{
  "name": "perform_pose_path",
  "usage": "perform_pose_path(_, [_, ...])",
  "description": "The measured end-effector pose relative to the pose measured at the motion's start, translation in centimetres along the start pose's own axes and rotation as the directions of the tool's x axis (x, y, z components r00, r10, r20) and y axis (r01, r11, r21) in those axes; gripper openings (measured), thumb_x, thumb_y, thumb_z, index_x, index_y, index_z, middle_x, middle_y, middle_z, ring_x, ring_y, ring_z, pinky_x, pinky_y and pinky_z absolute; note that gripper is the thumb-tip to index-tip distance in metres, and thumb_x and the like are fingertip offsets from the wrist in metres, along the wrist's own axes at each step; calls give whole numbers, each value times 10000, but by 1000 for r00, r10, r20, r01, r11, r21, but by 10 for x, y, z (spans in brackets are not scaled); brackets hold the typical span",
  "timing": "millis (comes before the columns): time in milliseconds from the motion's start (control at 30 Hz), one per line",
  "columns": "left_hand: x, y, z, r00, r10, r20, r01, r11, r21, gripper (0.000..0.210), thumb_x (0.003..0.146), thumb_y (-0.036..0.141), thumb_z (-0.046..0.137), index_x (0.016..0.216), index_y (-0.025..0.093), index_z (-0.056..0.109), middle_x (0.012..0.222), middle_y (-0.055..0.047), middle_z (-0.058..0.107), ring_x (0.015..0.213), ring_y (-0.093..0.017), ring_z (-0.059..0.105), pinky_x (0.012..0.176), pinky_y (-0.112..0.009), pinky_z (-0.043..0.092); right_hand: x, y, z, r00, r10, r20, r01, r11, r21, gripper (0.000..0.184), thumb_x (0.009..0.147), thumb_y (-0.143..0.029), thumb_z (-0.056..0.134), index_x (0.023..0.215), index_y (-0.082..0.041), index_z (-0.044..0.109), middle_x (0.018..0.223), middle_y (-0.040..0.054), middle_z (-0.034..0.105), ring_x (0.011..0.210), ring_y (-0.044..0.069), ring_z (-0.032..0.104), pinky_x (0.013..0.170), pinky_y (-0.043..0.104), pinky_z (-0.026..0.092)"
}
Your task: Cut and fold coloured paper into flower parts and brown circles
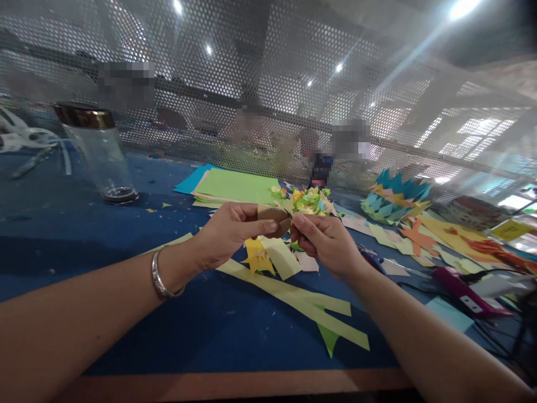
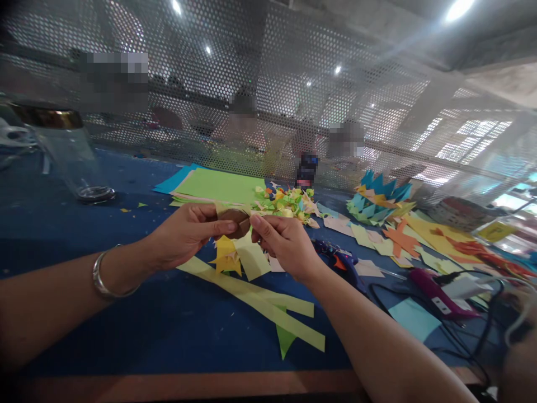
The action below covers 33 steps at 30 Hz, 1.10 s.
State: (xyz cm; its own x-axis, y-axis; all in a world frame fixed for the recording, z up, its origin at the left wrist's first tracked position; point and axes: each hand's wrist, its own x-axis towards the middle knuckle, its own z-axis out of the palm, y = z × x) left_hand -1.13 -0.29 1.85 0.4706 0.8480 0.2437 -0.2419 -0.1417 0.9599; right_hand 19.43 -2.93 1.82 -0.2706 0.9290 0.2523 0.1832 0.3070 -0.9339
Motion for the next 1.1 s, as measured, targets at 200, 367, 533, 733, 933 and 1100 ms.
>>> perform_pose_path(200, [1, -1, -5, 998, -35, 49, 36, 999, -4, 183, 753, 231, 793, 933, 199, 792, 966, -63, 782, 914, -175, 697, 882, -312, 506, 1, 3, -2, 1000, -8, 11, 8, 999, -33, 472, 936, -564, 546, 677, -173, 599, 450, -77, 328, 422, 66, 248, 416, 236, 190])
perform_pose_path(367, [2, -1, -9, 995, -70, 75, 69, 997, 19, 218, 761, 240, 786, 972, 183, 785, 999, -84, 777, 941, -191, 703, 925, -344, 505, 1, 2, -3, 999, -25, 25, 27, 993, -113, 471, 938, -569, 538, 689, -174, 601, 460, -78, 331, 430, 67, 264, 429, 229, 232])
perform_pose_path(533, [2, -1, -10, 992, -44, 116, 42, 999, 23, 237, 769, 248, 778, 995, 178, 782, 994, -87, 771, 936, -193, 694, 928, -345, 500, 1, 2, -4, 999, -26, 30, 30, 989, -146, 482, 933, -587, 529, 695, -175, 604, 467, -78, 335, 431, 68, 262, 424, 227, 224])
perform_pose_path(733, [1, 1, -10, 991, -36, 128, 26, 996, 81, 205, 780, 256, 753, 971, 189, 787, 957, -80, 755, 886, -187, 671, 884, -333, 498, 0, 1, -4, 999, -23, 44, 29, 990, -141, 482, 938, -582, 525, 688, -176, 598, 465, -78, 338, 426, 67, 273, 426, 227, 240])
perform_pose_path(933, [2, 1, -11, 990, -20, 140, 4, 993, 115, 175, 791, 257, 741, 941, 179, 786, 928, -74, 754, 879, -180, 671, 878, -325, 493, 1, 1, -4, 999, -18, 49, 24, 990, -136, 483, 935, -580, 529, 678, -177, 593, 460, -78, 338, 420, 66, 268, 424, 228, 243])
perform_pose_path(1100, [2, 1, -12, 993, -27, 112, 12, 990, 139, 182, 772, 260, 762, 932, 179, 789, 913, -68, 764, 853, -174, 676, 857, -320, 503, 1, 1, -4, 999, -7, 49, 13, 991, -130, 497, 924, -594, 536, 660, -176, 593, 448, -84, 324, 410, 63, 253, 418, 229, 236])
